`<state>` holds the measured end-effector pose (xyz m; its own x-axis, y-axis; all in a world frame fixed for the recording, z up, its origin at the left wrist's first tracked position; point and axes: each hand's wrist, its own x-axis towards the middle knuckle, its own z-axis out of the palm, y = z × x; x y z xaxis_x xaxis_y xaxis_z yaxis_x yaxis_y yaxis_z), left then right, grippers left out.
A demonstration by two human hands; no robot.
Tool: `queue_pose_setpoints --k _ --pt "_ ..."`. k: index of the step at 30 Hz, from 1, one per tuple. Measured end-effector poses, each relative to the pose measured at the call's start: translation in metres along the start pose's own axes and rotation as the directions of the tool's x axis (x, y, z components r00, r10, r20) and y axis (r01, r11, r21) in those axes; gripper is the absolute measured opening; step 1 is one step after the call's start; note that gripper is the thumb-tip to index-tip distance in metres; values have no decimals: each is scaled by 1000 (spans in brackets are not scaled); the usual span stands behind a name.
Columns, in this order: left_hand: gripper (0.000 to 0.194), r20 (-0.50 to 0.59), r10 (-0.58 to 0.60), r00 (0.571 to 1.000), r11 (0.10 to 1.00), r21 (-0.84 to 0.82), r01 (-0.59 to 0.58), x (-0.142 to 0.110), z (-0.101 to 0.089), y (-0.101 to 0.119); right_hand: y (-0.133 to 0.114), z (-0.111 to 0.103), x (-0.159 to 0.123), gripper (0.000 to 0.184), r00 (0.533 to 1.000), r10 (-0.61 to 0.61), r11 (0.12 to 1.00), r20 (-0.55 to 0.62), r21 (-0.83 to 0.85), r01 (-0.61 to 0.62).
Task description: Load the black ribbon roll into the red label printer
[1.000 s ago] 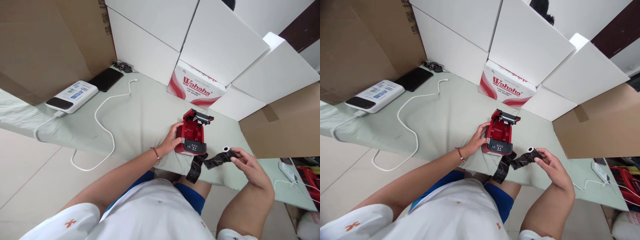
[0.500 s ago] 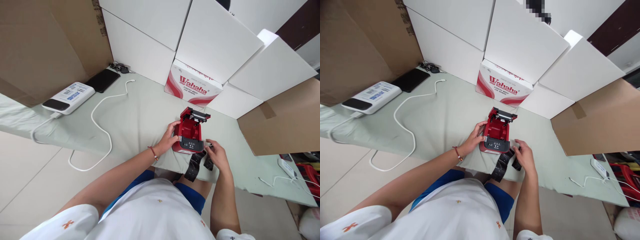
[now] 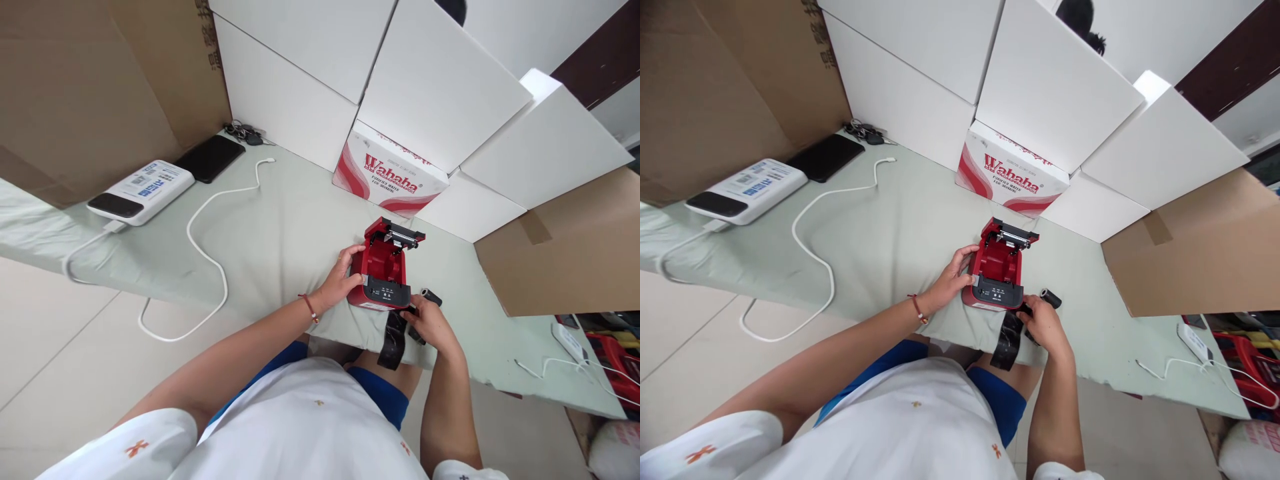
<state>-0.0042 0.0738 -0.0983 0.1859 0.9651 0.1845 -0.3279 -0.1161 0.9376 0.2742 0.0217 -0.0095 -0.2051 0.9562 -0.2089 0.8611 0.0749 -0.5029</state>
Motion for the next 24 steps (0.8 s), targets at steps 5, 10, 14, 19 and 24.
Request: queue_pose_setpoints --k 5,10,14,19,24 --pt "73 -6 5 1000 1000 15 -5 -1 0 3 -23 -58 -30 32 967 -106 990 231 112 82" --pt "72 -6 13 1000 1000 15 -13 -1 1 5 -50 -95 -32 39 981 -182 975 68 140 171" --pt "71 -2 22 1000 1000 13 -22 -1 1 5 -73 -64 11 42 989 -132 991 -68 -17 132" --pt "71 -8 28 1000 999 27 -27 0 0 4 -89 -24 61 45 984 -125 981 -128 -164 103" --pt "71 -3 31 1000 999 38 -31 0 -1 3 -91 -15 83 45 980 -150 970 -134 -213 119"
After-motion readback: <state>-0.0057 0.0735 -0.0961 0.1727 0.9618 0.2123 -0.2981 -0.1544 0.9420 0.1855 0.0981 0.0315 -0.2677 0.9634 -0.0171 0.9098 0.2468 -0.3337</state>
